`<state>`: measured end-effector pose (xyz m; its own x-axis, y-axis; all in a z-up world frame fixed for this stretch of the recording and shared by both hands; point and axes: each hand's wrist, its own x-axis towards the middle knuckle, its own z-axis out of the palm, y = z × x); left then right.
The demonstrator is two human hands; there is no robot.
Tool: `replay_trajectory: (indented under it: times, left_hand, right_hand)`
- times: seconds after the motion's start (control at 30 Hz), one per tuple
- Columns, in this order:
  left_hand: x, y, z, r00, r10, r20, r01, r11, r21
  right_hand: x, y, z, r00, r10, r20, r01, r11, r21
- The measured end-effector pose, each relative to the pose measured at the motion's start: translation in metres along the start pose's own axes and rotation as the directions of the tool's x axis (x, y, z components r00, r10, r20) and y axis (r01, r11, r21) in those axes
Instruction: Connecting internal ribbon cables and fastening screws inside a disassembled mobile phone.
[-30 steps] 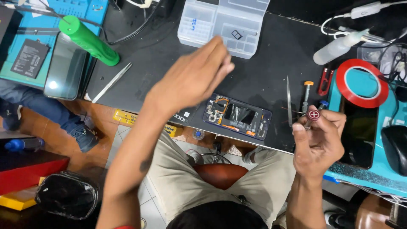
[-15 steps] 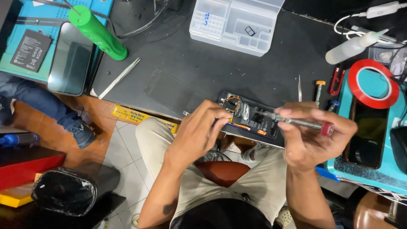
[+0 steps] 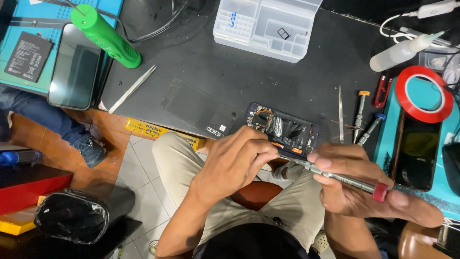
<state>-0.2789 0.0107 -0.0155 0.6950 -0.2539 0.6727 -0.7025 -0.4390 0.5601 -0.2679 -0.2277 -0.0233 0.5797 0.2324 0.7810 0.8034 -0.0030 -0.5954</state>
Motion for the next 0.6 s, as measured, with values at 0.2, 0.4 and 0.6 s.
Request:
replay_trajectory:
  times: [0.2,0.4,0.6]
  left_hand:
    - [0.003,0.003,0.001,1.0,0.018,0.006,-0.018,1.0,0.001]
    - [0.005,0.005,0.005,0.999,0.011,0.037,-0.011,1.0,0.012]
    - [0.014,0.011,0.009,0.994,-0.005,0.107,-0.009,0.992,0.124]
  right_hand:
    - [-0.018,0.008,-0.006,0.998,0.052,-0.025,-0.052,0.999,0.005]
    - [0.024,-0.019,0.013,0.999,-0.031,0.024,0.033,0.994,-0.108]
    - [0.007,-0.013,-0.001,0.984,0.166,0.072,-0.162,0.985,-0.054]
